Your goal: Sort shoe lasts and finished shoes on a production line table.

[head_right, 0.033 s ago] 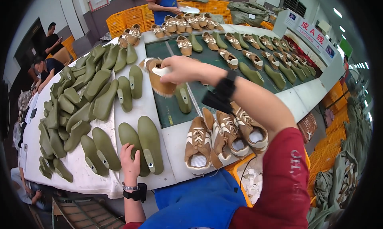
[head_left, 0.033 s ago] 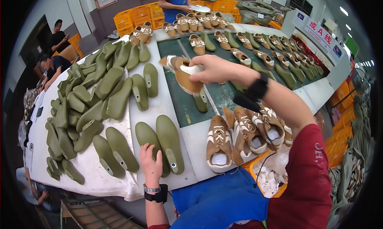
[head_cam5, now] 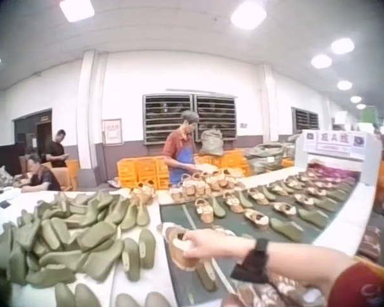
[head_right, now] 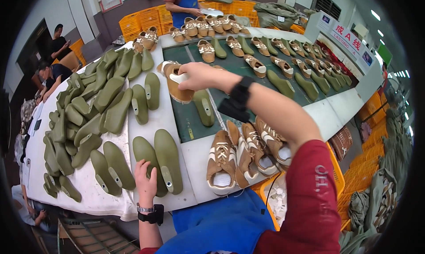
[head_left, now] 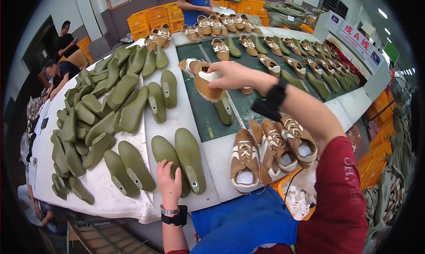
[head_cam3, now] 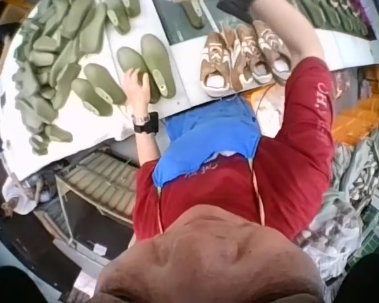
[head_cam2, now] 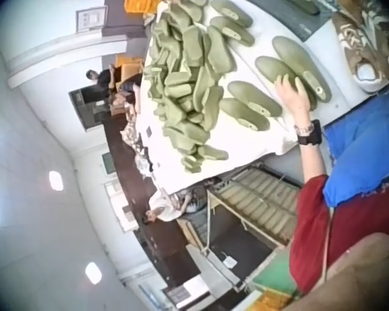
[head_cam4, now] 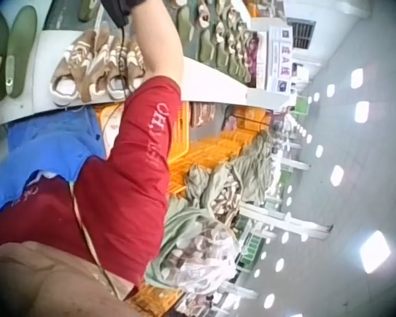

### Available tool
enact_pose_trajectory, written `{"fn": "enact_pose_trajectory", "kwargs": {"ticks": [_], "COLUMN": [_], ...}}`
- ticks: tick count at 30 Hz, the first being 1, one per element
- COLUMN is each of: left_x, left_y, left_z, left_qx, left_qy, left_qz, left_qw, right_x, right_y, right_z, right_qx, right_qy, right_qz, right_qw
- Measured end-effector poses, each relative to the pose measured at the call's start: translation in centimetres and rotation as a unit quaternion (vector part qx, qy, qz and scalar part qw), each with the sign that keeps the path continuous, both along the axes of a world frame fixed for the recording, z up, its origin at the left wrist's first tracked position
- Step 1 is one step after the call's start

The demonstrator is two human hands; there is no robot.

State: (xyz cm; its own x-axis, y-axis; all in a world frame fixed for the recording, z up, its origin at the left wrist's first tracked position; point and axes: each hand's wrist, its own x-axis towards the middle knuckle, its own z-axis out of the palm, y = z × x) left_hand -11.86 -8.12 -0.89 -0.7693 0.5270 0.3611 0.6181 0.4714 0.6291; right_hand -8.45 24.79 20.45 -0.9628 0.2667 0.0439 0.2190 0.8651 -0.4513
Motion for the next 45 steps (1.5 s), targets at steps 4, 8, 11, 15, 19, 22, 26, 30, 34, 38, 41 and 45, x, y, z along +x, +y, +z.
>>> {"fn": "enact_pose_trajectory", "kwargs": {"ticks": [4,8,11,15,19,22,26,30,34,38,41,45], "left_x": [-0.1,0.2,0.4,0.1,0.2,0.2,-0.4,-0.1,-0.4,0.0,0.8,2.0], "left_y": [-0.3,-0.8,-0.3,-0.2,-0.4,-0.4,-0.6,-0.4,-0.2,0.4,3.5,4.3], "left_z": [-0.1,0.0,0.3,0.3,0.1,-0.1,-1.0,-1.8,-3.0,-4.1,-4.3,-3.6], "left_qx": [-0.001,-0.006,-0.005,-0.010,0.004,0.011,0.015,0.064,0.141,0.157,0.142,0.126], "left_qy": [-0.013,-0.020,-0.027,-0.041,-0.035,-0.029,-0.034,-0.070,-0.206,-0.221,-0.202,-0.198], "left_qz": [0.001,0.015,0.013,0.005,0.012,0.012,0.002,0.031,0.067,0.075,0.029,0.037], "left_qw": [1.000,1.000,1.000,0.999,0.999,0.999,0.999,0.995,0.966,0.960,0.969,0.971], "right_x": [-8.7,-11.9,-14.0,-15.0,-14.5,-13.2,-9.8,-4.1,2.0,7.3,9.3,9.2], "right_y": [3.0,1.9,3.1,4.0,1.8,-1.3,-8.1,-14.9,-16.7,-15.8,-15.2,-15.6], "right_z": [-9.9,-16.2,-19.5,-22.1,-22.1,-20.0,-15.6,-12.8,-13.8,-16.2,-19.3,-17.0], "right_qx": [0.119,0.133,0.145,-0.041,-0.081,-0.090,-0.024,0.048,0.056,-0.044,-0.105,-0.034], "right_qy": [-0.015,-0.107,-0.155,-0.027,0.097,0.048,-0.054,-0.138,-0.180,-0.129,-0.037,-0.092], "right_qz": [0.001,-0.003,-0.025,-0.132,-0.136,-0.002,0.194,0.330,0.296,0.213,0.117,0.080], "right_qw": [0.993,0.985,0.977,0.990,0.983,0.995,0.979,0.932,0.937,0.968,0.987,0.992]}}
